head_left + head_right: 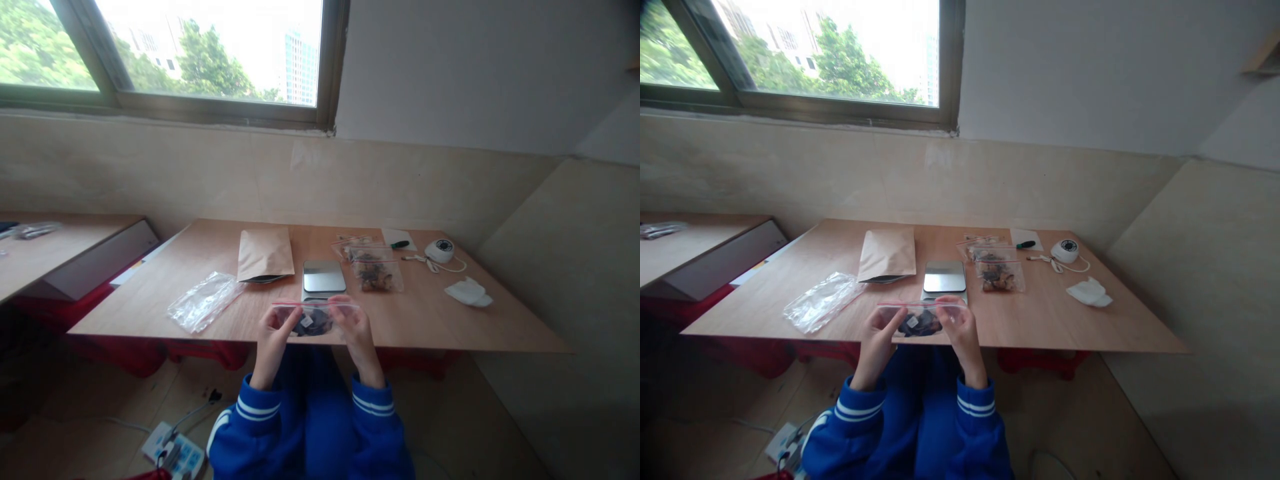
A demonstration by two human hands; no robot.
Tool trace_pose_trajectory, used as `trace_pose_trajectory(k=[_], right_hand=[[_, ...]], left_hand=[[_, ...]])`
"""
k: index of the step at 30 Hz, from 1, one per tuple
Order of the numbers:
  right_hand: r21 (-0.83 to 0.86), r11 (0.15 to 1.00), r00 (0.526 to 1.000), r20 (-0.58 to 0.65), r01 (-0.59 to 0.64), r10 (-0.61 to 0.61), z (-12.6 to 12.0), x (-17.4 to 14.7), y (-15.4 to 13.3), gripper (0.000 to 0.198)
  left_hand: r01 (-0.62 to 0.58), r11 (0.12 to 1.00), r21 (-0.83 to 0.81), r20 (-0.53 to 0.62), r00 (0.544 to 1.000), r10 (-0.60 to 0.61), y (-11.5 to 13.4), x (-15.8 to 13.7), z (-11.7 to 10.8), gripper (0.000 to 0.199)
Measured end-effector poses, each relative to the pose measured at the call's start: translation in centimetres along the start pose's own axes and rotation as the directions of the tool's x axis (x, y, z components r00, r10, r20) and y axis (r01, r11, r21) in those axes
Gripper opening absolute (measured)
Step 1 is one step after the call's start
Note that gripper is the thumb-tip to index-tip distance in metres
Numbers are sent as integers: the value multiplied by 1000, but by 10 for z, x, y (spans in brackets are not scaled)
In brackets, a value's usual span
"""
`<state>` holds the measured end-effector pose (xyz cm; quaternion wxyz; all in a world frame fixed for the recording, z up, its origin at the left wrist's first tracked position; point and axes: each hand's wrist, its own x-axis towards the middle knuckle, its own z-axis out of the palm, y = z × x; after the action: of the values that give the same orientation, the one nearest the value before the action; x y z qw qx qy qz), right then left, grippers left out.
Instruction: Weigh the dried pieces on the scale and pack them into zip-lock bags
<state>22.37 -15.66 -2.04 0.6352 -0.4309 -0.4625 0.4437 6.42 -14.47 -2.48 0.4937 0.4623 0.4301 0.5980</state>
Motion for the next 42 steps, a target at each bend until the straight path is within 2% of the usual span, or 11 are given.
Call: trace_pose_trajectory(k=[8,20,25,29,32,35,42], right_hand=[[-72,997,1000,-16,-6,5,-1,1,-5,23],[-133,980,984,-74,149,-159,-5,1,-5,18],[-69,994,994,-58,85,-89,-4,1,1,20],[8,1000,1000,24,19,-19,-1,0,1,23],[4,1000,997,74,-10,10,-2,-1,0,25],[-21,1000,995,95,-7,9,-3,-1,-1,23],[-86,996,993,120,27,-16,-3,0,-4,18]], left_hand=[[-36,998,45,-15,999,36,10,2,-4,22],[-82,994,74,-14,996,83,5,0,-5,19],[-83,996,25,-14,996,83,6,-1,2,19],[-30,999,-31,88,996,32,10,-2,4,23],[-10,1000,-3,147,989,10,12,-2,4,26],[-59,998,20,138,989,55,12,-1,3,21],[-88,995,53,137,987,80,14,1,4,16]])
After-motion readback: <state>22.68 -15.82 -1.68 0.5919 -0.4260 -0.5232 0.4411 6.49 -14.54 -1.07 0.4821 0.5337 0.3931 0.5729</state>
